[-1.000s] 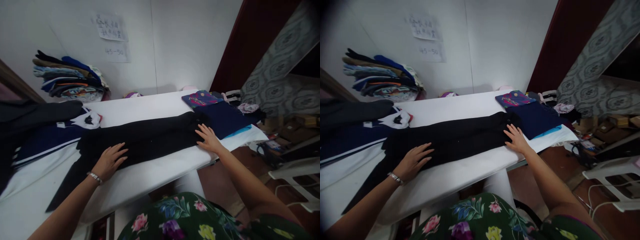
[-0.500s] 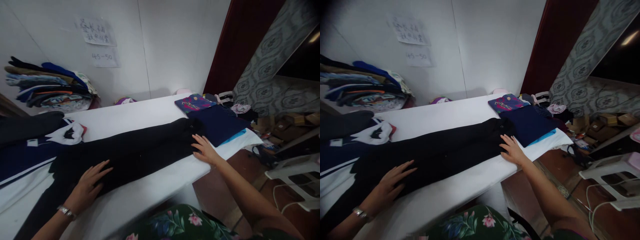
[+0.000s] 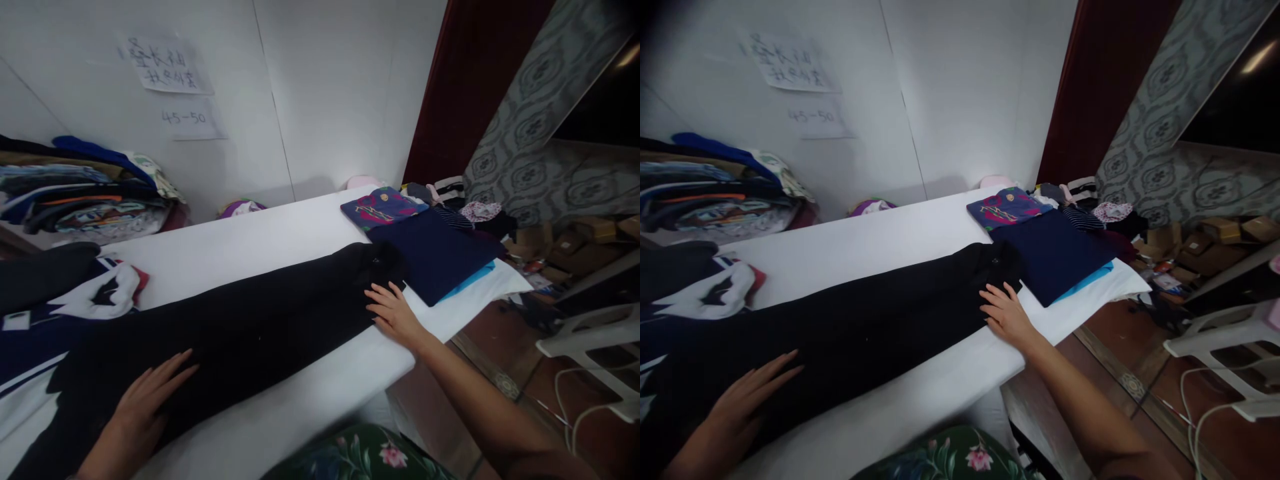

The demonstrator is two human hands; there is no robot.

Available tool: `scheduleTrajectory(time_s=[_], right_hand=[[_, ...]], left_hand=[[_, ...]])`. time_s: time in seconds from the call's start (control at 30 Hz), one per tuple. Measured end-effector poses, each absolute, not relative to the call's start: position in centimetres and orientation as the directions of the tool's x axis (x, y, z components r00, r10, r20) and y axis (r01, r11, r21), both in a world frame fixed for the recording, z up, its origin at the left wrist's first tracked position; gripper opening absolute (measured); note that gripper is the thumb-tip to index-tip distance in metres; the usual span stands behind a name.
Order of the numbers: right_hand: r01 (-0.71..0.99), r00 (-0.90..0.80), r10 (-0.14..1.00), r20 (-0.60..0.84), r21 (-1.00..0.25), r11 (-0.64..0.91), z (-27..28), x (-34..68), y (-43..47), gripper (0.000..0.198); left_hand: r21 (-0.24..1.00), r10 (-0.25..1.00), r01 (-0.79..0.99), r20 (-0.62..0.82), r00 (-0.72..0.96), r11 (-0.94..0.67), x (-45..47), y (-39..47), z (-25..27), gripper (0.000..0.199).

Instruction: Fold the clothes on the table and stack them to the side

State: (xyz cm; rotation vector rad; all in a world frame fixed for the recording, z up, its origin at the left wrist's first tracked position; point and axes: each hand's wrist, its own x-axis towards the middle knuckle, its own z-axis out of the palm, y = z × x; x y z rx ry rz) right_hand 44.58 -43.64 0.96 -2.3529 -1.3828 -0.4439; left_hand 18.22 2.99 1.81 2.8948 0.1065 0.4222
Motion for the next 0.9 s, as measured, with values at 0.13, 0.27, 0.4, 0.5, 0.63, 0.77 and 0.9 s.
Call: scheduleTrajectory(time_s=[0.13, 0.27, 0.4, 0.5, 0.63, 0.77, 0.9], right_hand=[[0.885, 0.465, 0.776, 0.426, -0.217, -0.411, 1.3, 44.1, -44.1, 0.029], [0.847, 0.528, 0.682, 0.507, -0.373, -0.379, 2.0, 44.8, -45.2, 0.038], [0.591, 0.798, 0.309, 0.518, -0.567, -0.574, 2.4, 49.2, -46.4, 0.048], [0.335, 0.933, 0.178, 0.313, -0.577, -0.745, 3.4, 53.4, -46.0, 0.063], [0.201, 0.979, 0.168, 0.116, -0.399, -0.894, 5.5, 57.0, -43.9, 0.066], [0.173, 0.984, 0.175, 0.020, -0.304, -0.937, 6.8, 57.9, -42.9, 0.033], [0.131, 0.991, 0.134, 0.017, -0.356, -0.925, 6.3, 57.7, -44.9, 0.023]], left_hand=[[0.229, 0.142, 0.088, 0.229, 0.963, -0.970, 18.0, 2.9, 1.5, 0.093], [0.254, 0.184, 0.119, 0.250, 0.951, -0.960, 18.0, 2.6, 1.3, 0.097], [0.288, 0.182, 0.100, 0.272, 0.945, -0.952, 17.6, 3.2, 0.4, 0.100], [0.239, 0.117, 0.046, 0.292, 0.949, -0.970, 17.1, 3.9, -0.2, 0.096], [0.125, 0.044, 0.009, 0.283, 0.958, -0.992, 16.7, 4.4, -0.7, 0.080], [0.066, 0.002, -0.019, 0.306, 0.952, -0.998, 16.6, 4.6, -1.0, 0.080], [0.065, -0.018, -0.041, 0.316, 0.948, -0.997, 16.6, 4.5, -1.1, 0.081]])
